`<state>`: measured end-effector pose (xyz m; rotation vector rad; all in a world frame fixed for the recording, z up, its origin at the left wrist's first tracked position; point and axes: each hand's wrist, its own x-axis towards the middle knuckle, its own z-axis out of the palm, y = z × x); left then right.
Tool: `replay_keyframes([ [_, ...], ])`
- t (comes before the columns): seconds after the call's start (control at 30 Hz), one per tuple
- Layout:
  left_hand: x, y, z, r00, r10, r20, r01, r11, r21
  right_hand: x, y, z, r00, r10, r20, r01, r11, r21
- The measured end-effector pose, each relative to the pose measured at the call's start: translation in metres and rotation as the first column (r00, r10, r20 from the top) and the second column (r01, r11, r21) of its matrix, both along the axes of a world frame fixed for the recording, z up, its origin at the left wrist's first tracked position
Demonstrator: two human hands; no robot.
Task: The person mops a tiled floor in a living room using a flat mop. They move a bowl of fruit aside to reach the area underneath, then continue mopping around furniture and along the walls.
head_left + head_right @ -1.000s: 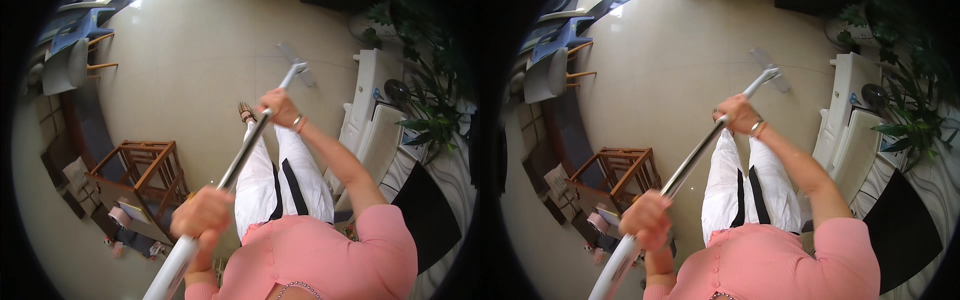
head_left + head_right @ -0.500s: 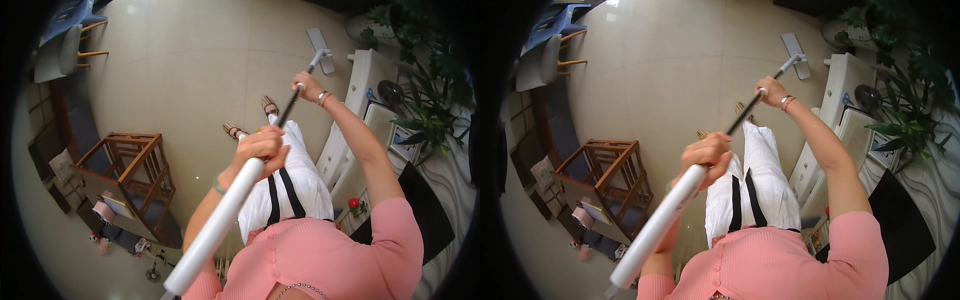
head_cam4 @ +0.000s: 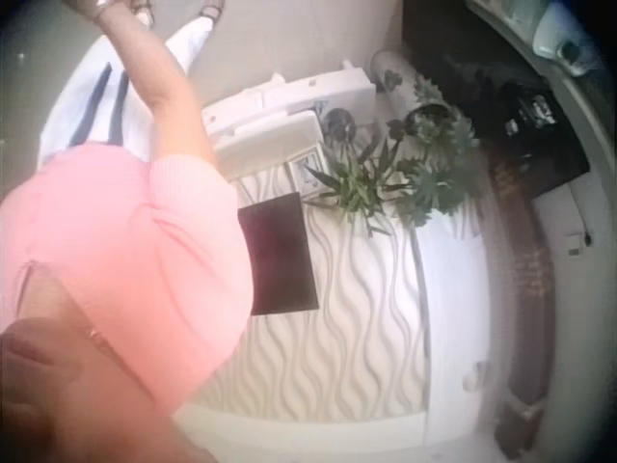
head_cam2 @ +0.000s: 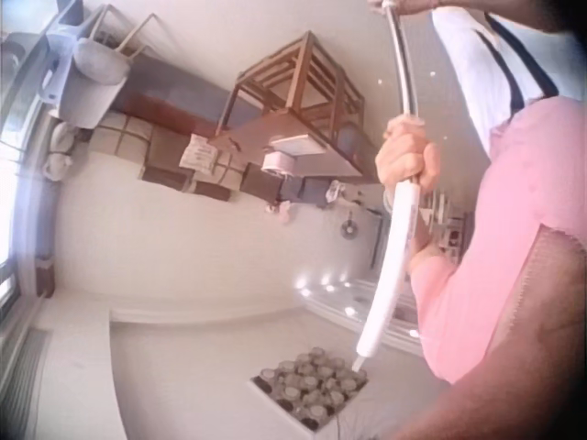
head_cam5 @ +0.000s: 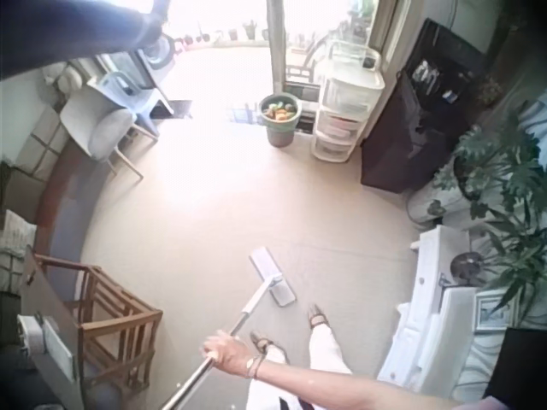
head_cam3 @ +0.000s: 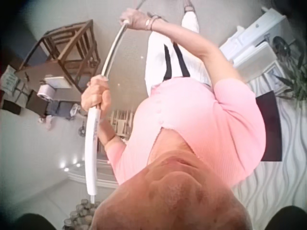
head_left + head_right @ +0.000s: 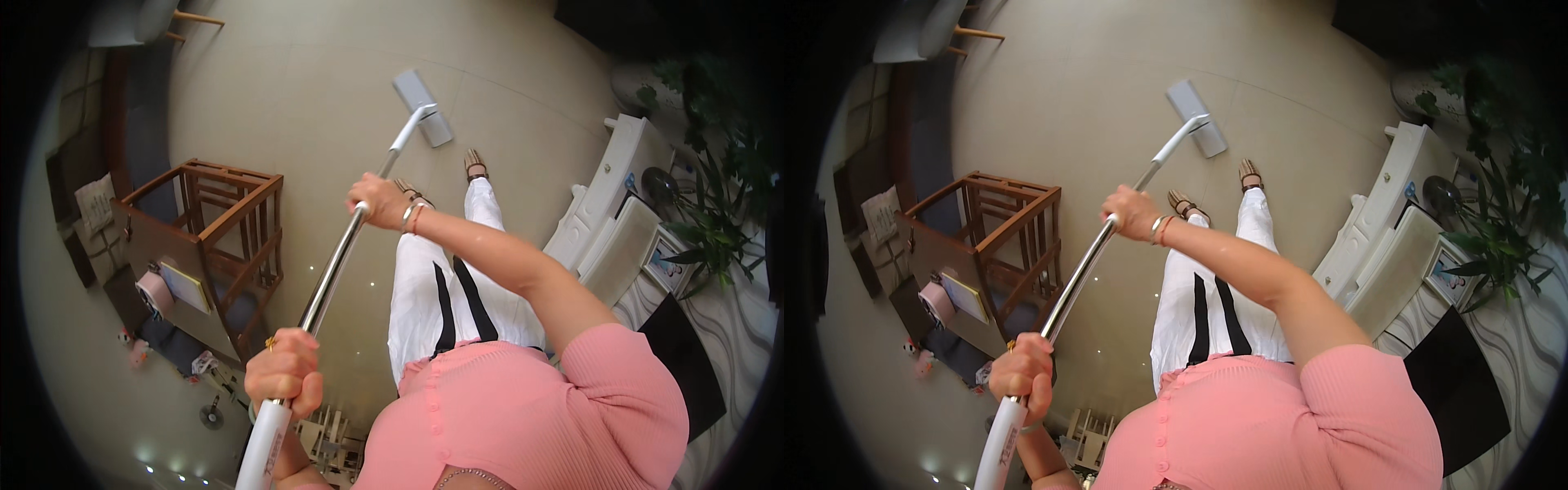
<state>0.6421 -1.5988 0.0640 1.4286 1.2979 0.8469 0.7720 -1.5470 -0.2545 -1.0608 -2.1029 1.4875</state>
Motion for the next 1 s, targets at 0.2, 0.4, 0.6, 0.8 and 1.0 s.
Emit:
replay_keyframes([
  [0.2,-0.007,-0.019,0.020,0.987,0.128,-0.101,-0.129,0.992,-0.011,-0.058,-0.010,0.010,0.946,0.315,-0.079,-0.323,0.934,-0.152],
  [0.4,0.010,-0.015,0.002,0.977,0.209,0.035,-0.212,0.974,0.078,-0.006,0.024,0.026,0.888,0.441,0.127,-0.427,0.895,-0.127],
  [0.6,0.085,0.025,-0.097,0.941,0.256,0.223,-0.271,0.962,0.040,0.162,0.071,-0.037,0.905,0.151,0.399,-0.179,0.983,0.036],
  [0.8,0.194,0.085,-0.216,0.904,-0.058,0.424,-0.009,0.988,0.153,0.329,0.138,-0.104,0.749,-0.052,0.661,-0.149,0.958,0.244],
  [1.0,0.171,0.108,-0.220,0.913,-0.074,0.401,-0.014,0.977,0.213,0.311,0.151,-0.113,0.787,-0.118,0.606,-0.065,0.960,0.271],
])
